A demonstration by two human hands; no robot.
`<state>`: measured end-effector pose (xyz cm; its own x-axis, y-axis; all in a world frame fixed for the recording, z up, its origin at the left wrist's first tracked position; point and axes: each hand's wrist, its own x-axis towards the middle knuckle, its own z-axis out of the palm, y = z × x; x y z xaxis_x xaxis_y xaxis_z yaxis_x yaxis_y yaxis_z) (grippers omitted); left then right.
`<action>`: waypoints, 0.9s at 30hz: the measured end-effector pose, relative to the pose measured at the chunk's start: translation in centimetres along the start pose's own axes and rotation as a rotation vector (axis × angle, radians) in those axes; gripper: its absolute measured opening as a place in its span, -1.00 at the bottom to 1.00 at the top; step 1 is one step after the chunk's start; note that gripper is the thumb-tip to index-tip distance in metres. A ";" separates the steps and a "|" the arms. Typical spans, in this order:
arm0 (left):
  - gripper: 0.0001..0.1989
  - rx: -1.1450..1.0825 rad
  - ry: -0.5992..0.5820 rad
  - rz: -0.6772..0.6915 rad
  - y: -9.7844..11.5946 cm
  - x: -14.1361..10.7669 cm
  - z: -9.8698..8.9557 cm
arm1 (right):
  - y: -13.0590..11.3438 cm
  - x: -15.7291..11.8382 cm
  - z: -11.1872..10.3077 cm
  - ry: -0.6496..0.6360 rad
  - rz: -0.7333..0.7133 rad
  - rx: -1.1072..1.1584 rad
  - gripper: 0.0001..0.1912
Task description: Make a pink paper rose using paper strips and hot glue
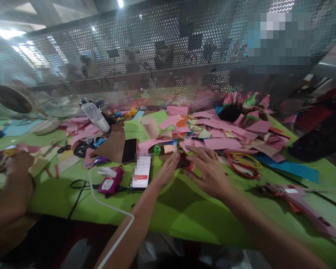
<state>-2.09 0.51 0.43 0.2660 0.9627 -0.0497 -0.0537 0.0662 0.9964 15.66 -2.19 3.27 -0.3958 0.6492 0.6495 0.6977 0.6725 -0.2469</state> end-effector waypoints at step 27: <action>-0.59 -0.045 0.314 -0.025 -0.3 2.2 -1.3 | 4.0 -0.3 2.5 -0.096 0.209 0.285 -0.82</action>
<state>-2.74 2.98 -0.11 -0.0421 0.9941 -0.1003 -0.0954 0.0960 0.9908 17.06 1.14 0.27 -0.3254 0.8045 0.4969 0.5805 0.5848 -0.5666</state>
